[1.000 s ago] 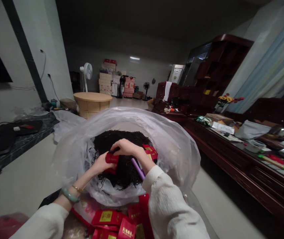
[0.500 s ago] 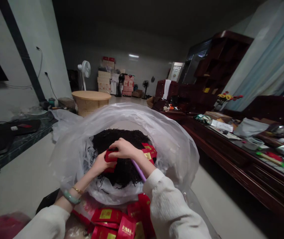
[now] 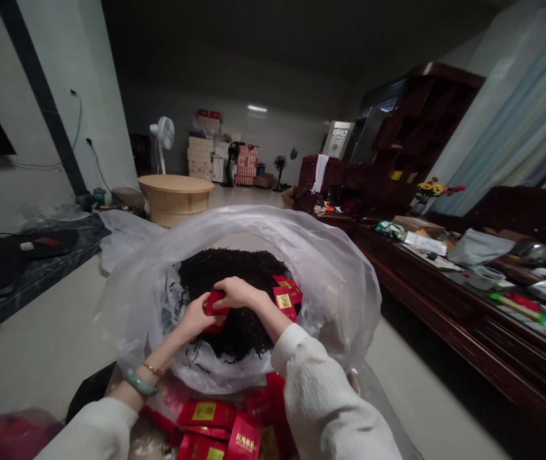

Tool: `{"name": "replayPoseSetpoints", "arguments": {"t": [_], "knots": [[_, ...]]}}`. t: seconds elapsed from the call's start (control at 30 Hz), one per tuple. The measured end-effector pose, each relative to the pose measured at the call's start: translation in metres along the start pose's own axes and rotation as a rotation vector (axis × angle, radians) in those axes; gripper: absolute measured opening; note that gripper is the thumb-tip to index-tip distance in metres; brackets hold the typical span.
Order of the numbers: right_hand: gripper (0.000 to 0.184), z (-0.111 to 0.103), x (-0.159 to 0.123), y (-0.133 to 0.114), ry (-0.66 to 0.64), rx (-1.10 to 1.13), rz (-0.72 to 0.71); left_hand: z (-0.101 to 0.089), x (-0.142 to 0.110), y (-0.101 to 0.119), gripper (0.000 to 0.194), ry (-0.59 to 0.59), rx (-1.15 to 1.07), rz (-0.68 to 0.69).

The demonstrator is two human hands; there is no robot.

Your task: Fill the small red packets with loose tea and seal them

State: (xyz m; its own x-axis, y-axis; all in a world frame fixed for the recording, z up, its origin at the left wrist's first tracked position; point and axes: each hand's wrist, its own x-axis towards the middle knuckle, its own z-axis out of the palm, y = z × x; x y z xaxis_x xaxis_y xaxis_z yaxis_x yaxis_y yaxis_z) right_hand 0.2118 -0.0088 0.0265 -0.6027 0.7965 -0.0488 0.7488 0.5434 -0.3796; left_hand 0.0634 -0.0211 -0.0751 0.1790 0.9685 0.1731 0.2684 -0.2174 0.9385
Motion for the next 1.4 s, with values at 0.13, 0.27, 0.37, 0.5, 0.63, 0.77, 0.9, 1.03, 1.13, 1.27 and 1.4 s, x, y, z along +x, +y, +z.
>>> {"name": "replayPoseSetpoints", "arguments": {"t": [0.13, 0.27, 0.37, 0.5, 0.63, 0.77, 0.9, 1.03, 1.13, 1.27, 1.4], "knots": [[0.013, -0.006, 0.003, 0.008, 0.059, 0.136, -0.023, -0.001, -0.001, -0.001, 0.038, -0.041, -0.119, 0.007], [0.028, -0.003, 0.013, 0.014, 0.185, 0.297, -0.001, -0.002, -0.002, -0.001, 0.048, -0.068, -0.271, -0.012], [0.034, 0.002, 0.018, 0.017, 0.270, 0.322, 0.000, -0.004, -0.005, 0.000, 0.062, -0.155, -0.445, -0.088], [0.041, 0.004, 0.019, 0.018, 0.350, 0.281, -0.007, -0.007, -0.008, 0.002, 0.067, -0.200, -0.533, -0.096], [0.046, 0.002, 0.018, 0.017, 0.410, 0.263, 0.047, -0.008, -0.009, 0.001, 0.064, -0.213, -0.560, -0.121], [0.049, 0.006, 0.024, 0.018, 0.550, 0.324, 0.115, -0.007, -0.010, 0.001, 0.061, -0.187, -0.518, -0.139], [0.051, 0.011, 0.031, 0.018, 0.681, 0.390, 0.159, -0.006, -0.011, -0.001, 0.061, -0.142, -0.492, -0.129], [0.052, 0.008, 0.039, 0.022, 0.712, 0.500, 0.161, -0.007, -0.011, -0.005, 0.060, -0.112, -0.481, -0.120], [0.055, 0.000, 0.042, 0.031, 0.782, 0.499, 0.281, -0.006, -0.010, -0.009, 0.059, -0.083, -0.466, -0.112], [0.038, -0.009, 0.034, 0.037, 0.790, 0.403, 0.312, -0.006, -0.010, -0.013, 0.055, -0.037, -0.473, -0.088], [0.024, -0.009, 0.012, 0.023, 0.755, 0.262, 0.080, -0.005, -0.009, -0.014, 0.053, 0.000, -0.479, -0.086]]}}
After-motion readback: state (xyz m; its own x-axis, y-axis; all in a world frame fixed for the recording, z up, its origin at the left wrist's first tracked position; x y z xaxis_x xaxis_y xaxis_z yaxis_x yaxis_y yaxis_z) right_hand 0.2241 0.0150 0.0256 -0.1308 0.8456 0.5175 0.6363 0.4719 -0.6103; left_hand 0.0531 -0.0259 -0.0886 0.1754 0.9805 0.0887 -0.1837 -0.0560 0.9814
